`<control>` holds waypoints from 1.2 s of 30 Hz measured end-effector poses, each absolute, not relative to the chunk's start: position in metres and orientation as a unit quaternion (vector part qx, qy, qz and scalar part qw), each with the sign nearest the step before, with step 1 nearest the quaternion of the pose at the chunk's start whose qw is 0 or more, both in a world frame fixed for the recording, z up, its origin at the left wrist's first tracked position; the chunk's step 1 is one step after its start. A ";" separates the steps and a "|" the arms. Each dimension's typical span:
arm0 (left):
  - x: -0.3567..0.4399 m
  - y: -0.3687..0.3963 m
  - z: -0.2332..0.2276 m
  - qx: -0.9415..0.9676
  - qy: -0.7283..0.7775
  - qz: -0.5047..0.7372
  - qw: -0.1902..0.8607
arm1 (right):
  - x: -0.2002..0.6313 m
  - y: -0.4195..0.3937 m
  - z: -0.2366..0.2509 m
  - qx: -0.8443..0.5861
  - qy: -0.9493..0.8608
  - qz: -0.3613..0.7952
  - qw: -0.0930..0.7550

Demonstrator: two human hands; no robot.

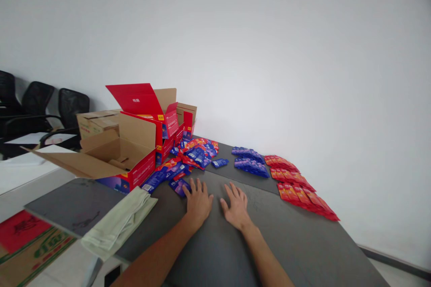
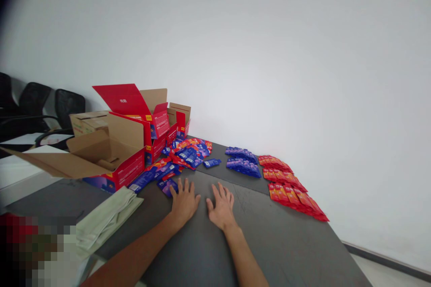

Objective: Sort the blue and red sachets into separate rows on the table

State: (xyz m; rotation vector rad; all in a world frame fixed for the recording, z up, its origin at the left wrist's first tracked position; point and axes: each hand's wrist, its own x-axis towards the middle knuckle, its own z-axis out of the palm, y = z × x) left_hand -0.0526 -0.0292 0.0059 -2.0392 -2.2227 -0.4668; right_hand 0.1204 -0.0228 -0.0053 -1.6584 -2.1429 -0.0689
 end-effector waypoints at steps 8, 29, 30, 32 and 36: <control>-0.047 -0.026 -0.002 -0.638 -0.756 -0.138 0.052 | 0.124 -0.028 0.002 -0.585 -0.781 -0.021 0.218; 0.028 0.003 -0.017 -0.771 -0.599 -0.215 -0.011 | 0.171 -0.006 -0.021 -0.633 -0.731 0.002 0.254; 0.028 0.006 -0.017 -0.781 -0.585 -0.218 -0.022 | 0.171 -0.005 -0.023 -0.632 -0.731 0.004 0.257; 0.027 0.012 -0.016 -0.797 -0.559 -0.223 -0.050 | 0.170 -0.003 -0.026 -0.630 -0.730 0.009 0.264; 0.030 0.021 -0.015 -0.798 -0.538 -0.251 -0.099 | 0.168 -0.002 -0.027 -0.623 -0.733 0.019 0.274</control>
